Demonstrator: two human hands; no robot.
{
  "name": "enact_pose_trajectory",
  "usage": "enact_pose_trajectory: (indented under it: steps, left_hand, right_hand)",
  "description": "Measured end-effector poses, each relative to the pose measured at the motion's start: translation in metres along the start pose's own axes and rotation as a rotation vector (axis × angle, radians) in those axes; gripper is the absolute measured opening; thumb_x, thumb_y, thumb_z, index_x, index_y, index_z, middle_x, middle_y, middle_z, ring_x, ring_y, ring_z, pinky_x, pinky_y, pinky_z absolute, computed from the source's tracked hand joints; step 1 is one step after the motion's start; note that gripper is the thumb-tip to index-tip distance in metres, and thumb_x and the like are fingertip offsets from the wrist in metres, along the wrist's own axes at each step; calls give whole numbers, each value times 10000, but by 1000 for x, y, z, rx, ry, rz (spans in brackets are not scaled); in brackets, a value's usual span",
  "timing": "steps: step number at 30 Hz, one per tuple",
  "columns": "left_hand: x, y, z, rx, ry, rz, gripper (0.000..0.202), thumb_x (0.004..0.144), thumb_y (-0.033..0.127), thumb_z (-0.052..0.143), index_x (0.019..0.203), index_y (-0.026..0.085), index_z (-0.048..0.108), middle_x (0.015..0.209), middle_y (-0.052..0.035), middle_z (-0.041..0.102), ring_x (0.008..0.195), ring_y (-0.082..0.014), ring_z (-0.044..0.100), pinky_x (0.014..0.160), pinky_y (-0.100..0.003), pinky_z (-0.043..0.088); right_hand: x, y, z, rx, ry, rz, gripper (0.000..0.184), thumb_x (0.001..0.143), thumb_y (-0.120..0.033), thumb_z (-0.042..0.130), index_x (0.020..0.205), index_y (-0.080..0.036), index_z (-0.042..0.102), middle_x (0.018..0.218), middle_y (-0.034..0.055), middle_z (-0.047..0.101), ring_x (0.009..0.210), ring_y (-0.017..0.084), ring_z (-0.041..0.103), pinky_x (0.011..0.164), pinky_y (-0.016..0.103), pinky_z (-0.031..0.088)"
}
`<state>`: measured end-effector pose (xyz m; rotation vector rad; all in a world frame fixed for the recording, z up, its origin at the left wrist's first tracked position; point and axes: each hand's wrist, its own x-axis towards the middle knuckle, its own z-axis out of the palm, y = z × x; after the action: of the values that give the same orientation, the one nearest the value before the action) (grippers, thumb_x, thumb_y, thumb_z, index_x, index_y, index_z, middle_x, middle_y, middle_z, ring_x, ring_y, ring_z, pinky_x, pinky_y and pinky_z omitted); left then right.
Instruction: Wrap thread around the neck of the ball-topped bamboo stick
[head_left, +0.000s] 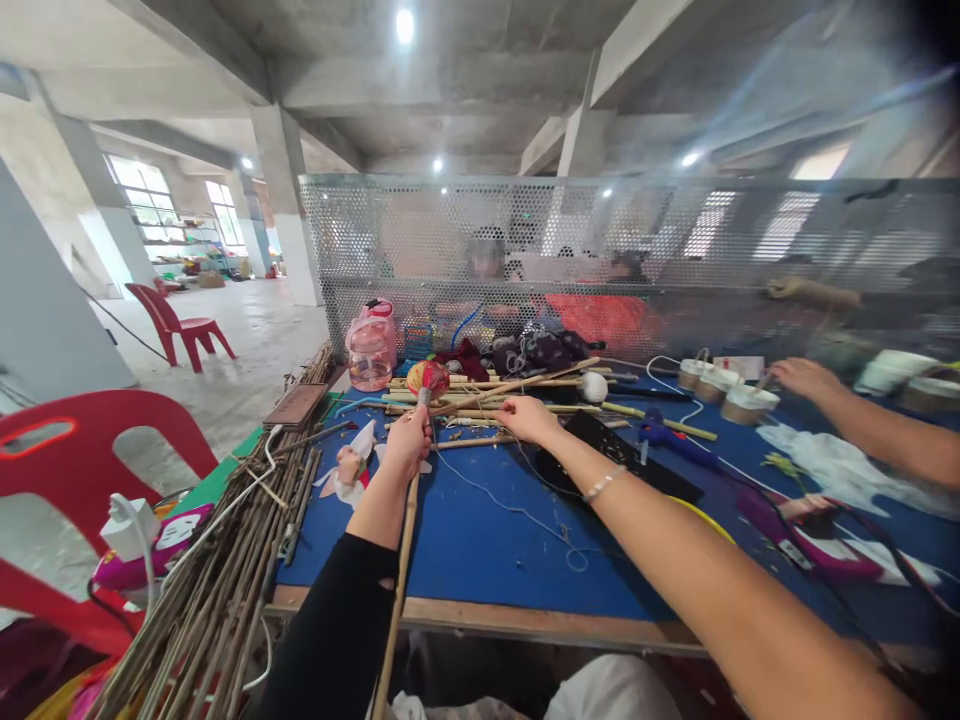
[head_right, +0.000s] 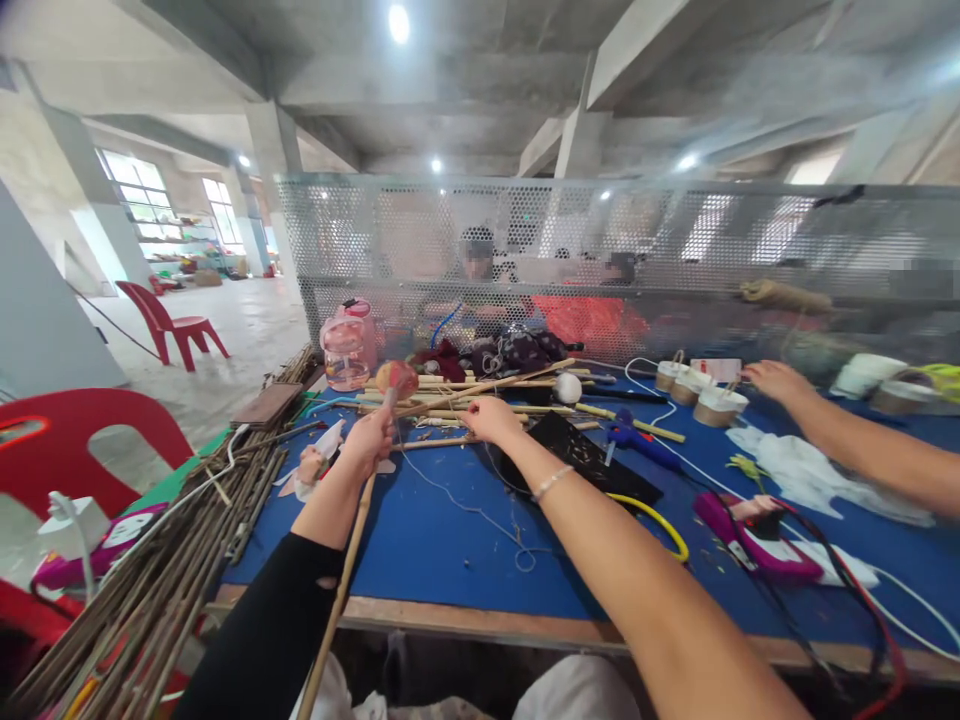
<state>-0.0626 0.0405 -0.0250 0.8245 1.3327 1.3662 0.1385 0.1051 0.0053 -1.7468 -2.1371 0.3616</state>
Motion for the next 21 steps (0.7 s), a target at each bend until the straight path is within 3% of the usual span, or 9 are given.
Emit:
enact_pose_trajectory:
  steps: [2,5,9,14,18,21]
  left_hand:
    - [-1,1,-1,-14,16,1,280,866,421,462,709,198,398,524,82,356,340,-29,269,353,-171,163]
    - [-3,3,0,-32,27,1,272,856,416,478,712,194,414,525,81,364,342,-30,277,355,-171,167]
    - [-3,4,2,-53,2,-1,264,840,427,499,737,189,446,525,82,375,340,-30,281,356,-169,169]
    - [-2,4,1,-82,-11,1,254,866,403,469,730,193,424,520,85,369,334,-26,266,351,-157,161]
    - [-3,5,0,-88,-25,7,267,865,397,481,708,194,406,510,85,370,331,-24,263,342,-155,164]
    - [-6,6,0,-86,-41,12,278,847,411,517,713,192,412,508,86,373,331,-20,265,341,-151,170]
  right_hand:
    - [23,-9,22,7,15,76,246,739,-393,651,795,-161,711,945,136,707,942,269,629,746,299,435]
    - [35,-18,42,99,43,118,130,703,-275,684,737,-150,697,963,152,701,1013,298,611,810,332,432]
    - [42,-35,35,346,81,127,106,769,-185,591,678,-154,635,851,123,705,878,243,646,743,313,466]
    - [56,-66,-28,727,102,24,191,910,-181,385,772,-174,516,783,43,685,551,84,563,538,205,469]
    - [56,-87,-91,944,156,-107,148,923,-205,396,794,-191,465,862,10,672,576,54,542,508,162,439]
    - [41,-96,-134,1145,154,-309,109,890,-218,474,786,-186,480,898,24,658,629,71,561,509,179,422]
